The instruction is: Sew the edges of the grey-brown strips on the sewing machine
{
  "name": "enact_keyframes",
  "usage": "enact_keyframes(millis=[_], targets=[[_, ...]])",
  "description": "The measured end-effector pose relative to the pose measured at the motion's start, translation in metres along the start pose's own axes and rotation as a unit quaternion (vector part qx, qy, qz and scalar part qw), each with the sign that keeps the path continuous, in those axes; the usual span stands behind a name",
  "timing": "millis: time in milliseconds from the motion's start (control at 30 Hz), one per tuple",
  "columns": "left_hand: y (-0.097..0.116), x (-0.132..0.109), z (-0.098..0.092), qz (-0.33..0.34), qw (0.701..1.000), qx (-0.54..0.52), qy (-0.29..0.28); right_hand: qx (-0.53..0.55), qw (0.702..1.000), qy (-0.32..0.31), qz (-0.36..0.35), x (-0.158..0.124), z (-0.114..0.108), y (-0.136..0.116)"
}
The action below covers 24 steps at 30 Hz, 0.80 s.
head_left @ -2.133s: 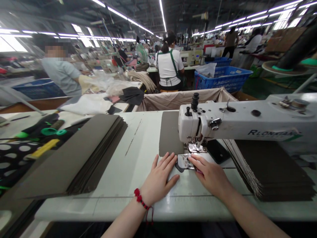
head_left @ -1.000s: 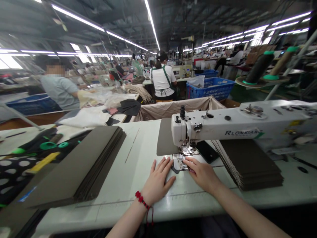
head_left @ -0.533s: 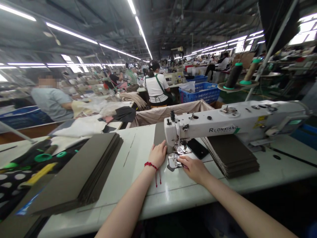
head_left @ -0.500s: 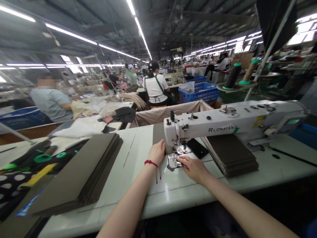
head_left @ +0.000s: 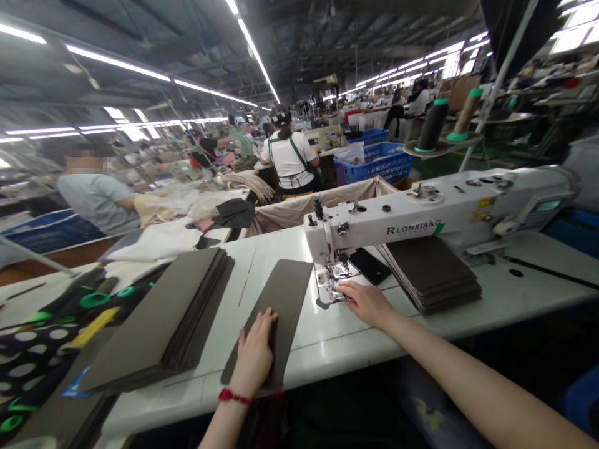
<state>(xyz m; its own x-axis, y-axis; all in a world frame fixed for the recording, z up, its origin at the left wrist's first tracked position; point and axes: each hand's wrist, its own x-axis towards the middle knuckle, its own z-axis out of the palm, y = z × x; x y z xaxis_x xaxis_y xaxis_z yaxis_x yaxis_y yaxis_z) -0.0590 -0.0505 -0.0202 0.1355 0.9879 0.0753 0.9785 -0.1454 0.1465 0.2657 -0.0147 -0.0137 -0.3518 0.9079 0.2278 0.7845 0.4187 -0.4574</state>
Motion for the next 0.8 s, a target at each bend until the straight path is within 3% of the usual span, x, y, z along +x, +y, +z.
enact_keyframes(millis=[133, 267, 433, 600, 700, 800], targets=[[-0.036, -0.050, -0.001, 0.072, 0.992, -0.102, 0.015, 0.051, 0.998, 0.022, 0.005, -0.007, -0.010, -0.001], [-0.042, -0.058, -0.007, 0.157, 0.976, -0.154, -0.008, 0.100, 0.991, 0.069, 0.065, -0.035, -0.022, -0.004], [-0.003, -0.031, -0.022, 0.216, 0.964, -0.133, -0.075, 0.205, 0.955, 0.126, 0.174, -0.101, -0.024, -0.013], [0.030, -0.002, -0.021, 0.287, 0.946, -0.117, -0.091, 0.194, 0.952, 0.080, 0.221, -0.171, -0.007, -0.022], [0.042, 0.005, -0.020, 0.303, 0.942, -0.115, -0.087, 0.138, 0.960, 0.051, 0.239, -0.191, 0.002, -0.024], [0.065, -0.001, -0.023, 0.282, 0.949, -0.124, -0.065, 0.093, 0.964, 0.029, 0.249, -0.192, 0.006, -0.024]])
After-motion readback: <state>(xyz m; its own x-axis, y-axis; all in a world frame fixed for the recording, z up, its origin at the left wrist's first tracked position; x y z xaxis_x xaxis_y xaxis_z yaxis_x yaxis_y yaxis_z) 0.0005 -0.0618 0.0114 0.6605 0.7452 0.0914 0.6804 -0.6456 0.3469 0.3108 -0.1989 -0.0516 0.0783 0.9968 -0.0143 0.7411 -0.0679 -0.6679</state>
